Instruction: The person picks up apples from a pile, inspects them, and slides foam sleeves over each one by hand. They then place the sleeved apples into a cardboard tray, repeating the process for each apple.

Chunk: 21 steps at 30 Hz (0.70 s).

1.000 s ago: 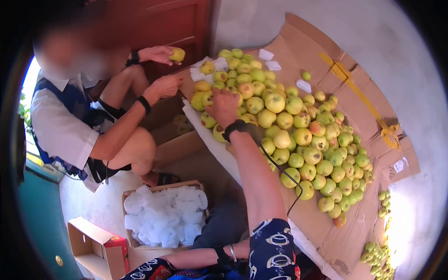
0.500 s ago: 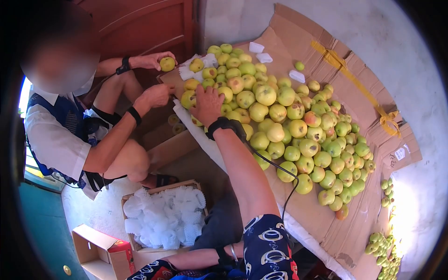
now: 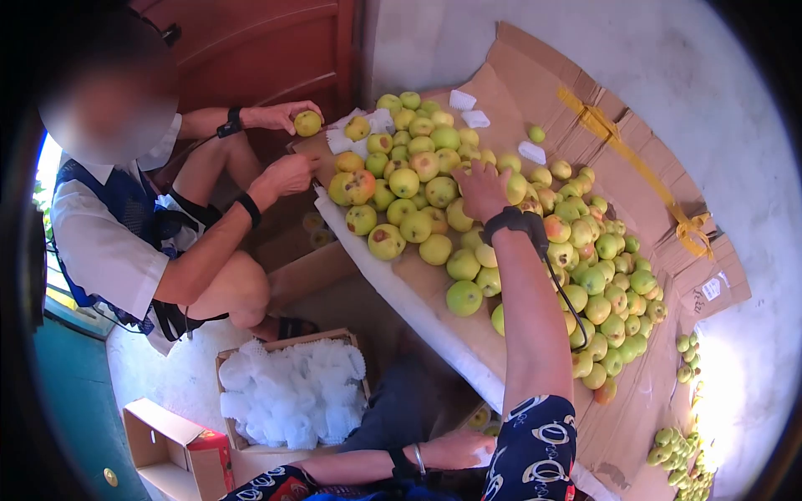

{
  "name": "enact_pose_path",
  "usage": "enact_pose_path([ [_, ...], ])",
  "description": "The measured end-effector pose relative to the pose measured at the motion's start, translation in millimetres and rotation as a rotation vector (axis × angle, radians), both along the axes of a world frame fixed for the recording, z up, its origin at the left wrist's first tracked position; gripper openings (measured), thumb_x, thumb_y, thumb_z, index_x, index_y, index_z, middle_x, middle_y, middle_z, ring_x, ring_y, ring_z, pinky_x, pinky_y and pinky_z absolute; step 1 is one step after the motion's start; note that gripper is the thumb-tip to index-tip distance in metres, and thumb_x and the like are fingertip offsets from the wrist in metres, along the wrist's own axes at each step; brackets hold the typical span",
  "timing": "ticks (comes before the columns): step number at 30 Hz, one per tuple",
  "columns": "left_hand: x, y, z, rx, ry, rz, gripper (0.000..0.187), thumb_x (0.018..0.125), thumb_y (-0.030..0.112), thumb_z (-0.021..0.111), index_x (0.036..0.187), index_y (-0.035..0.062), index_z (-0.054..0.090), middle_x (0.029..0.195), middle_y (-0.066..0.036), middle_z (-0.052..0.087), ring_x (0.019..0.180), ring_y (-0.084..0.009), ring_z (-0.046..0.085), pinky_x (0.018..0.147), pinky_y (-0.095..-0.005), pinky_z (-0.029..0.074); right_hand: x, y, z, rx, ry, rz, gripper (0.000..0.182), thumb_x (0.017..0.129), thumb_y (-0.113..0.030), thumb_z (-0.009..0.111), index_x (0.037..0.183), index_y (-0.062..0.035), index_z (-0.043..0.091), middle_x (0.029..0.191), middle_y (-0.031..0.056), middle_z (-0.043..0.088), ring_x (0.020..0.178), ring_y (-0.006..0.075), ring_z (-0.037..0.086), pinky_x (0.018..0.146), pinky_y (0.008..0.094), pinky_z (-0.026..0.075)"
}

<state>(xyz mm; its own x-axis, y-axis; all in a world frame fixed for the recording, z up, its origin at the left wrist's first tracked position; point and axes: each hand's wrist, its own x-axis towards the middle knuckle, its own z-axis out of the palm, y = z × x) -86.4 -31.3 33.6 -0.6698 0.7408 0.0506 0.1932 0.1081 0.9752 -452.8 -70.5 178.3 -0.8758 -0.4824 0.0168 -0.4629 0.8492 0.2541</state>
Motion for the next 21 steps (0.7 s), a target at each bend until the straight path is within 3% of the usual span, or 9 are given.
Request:
enact_pose_path([
  [5, -1, -2, 2, 0.061, -0.097, 0.032, 0.022, 0.079, 0.015, 0.051, 0.099, 0.0073, 0.052, 0.091, -0.017, 0.059, 0.087, -0.0349, 0.057, 0.074, -0.0412, 0.043, 0, 8, 10, 0.007, -0.061, 0.003, 0.066, 0.065, -0.005, 0.064, 0.126, -0.0209, 0.044, 0.125, 0.0098, 0.044, 0.113, 0.0309, 0.045, 0.094, 0.0573, 0.031],
  [7, -3, -3, 12, 0.043, -0.13, 0.035, 0.021, 0.075, 0.009, 0.051, 0.096, 0.0059, 0.05, 0.09, -0.019, 0.057, 0.088, -0.0366, 0.055, 0.075, -0.0412, 0.042, 1, 21, 16, -0.557, 0.022, 0.109, 0.049, 0.073, -0.01, 0.06, 0.12, -0.0165, 0.048, 0.11, 0.0105, 0.055, 0.1, 0.0302, 0.055, 0.088, 0.0458, 0.042],
  [8, -3, -5, 15, 0.018, -0.165, 0.037, 0.022, 0.071, 0.003, 0.05, 0.093, 0.0046, 0.047, 0.089, -0.02, 0.055, 0.09, -0.0384, 0.053, 0.077, -0.0412, 0.04, 1, 27, 18, -0.557, 0.027, 0.115, 0.049, 0.073, -0.01, 0.06, 0.12, -0.0165, 0.048, 0.11, 0.0105, 0.055, 0.1, 0.0302, 0.055, 0.088, 0.0458, 0.042],
  [10, -2, -6, 13, 0.03, -0.123, 0.048, 0.021, 0.071, 0.004, 0.05, 0.093, 0.0048, 0.047, 0.089, -0.02, 0.056, 0.089, -0.0382, 0.053, 0.077, -0.0415, 0.041, 10, 38, 28, -1.339, -0.161, 0.208, 0.04, 0.078, -0.018, 0.059, 0.115, -0.0084, 0.049, 0.106, 0.0136, 0.058, 0.095, 0.0309, 0.058, 0.076, 0.0348, 0.05],
  [11, -3, -5, 10, 0.044, -0.087, 0.05, 0.021, 0.072, 0.005, 0.05, 0.092, 0.005, 0.048, 0.089, -0.02, 0.057, 0.089, -0.0381, 0.054, 0.076, -0.0418, 0.041, 18, 45, 33, -1.334, -0.148, 0.207, 0.04, 0.078, -0.018, 0.059, 0.115, -0.0084, 0.049, 0.106, 0.0136, 0.058, 0.095, 0.0309, 0.058, 0.076, 0.0348, 0.05],
  [13, -3, 2, -2, -0.02, -0.034, 0.07, 0.022, 0.071, 0.008, 0.052, 0.093, 0.0058, 0.05, 0.091, -0.02, 0.059, 0.089, -0.0373, 0.056, 0.075, -0.0421, 0.042, 44, 65, 43, -2.069, -0.934, 0.077, 0.039, 0.082, -0.027, 0.055, 0.112, -0.002, 0.048, 0.103, 0.0141, 0.058, 0.092, 0.0296, 0.06, 0.07, 0.0338, 0.052],
  [17, -5, 3, 3, -0.075, 0.03, 0.094, 0.026, 0.071, 0.017, 0.056, 0.096, 0.0083, 0.055, 0.09, -0.018, 0.062, 0.086, -0.0363, 0.059, 0.074, -0.0425, 0.046, 119, 95, 60, -2.273, -1.295, 0.127, 0.047, 0.086, -0.039, 0.044, 0.115, -0.0016, 0.046, 0.104, 0.0143, 0.058, 0.084, 0.0306, 0.061, 0.064, 0.0313, 0.052],
  [19, -4, 7, 4, -0.077, 0.039, 0.073, 0.024, 0.071, 0.014, 0.055, 0.093, 0.0057, 0.052, 0.092, -0.018, 0.06, 0.089, -0.0354, 0.057, 0.077, -0.0414, 0.044, 168, 107, 73, -2.415, -1.075, -0.01, 0.055, 0.086, -0.045, 0.041, 0.117, -0.0011, 0.045, 0.101, 0.0193, 0.056, 0.069, 0.0287, 0.059, 0.054, 0.0281, 0.047],
  [21, -4, 10, 6, -0.037, 0.059, 0.054, 0.026, 0.069, 0.014, 0.057, 0.094, 0.0059, 0.053, 0.092, -0.017, 0.06, 0.088, -0.0343, 0.058, 0.076, -0.0404, 0.045, 204, 142, 71, -2.261, -1.498, 0.254, 0.063, 0.083, -0.052, 0.042, 0.118, -0.0001, 0.043, 0.095, 0.0236, 0.055, 0.057, 0.0248, 0.052, 0.048, 0.0267, 0.041],
])
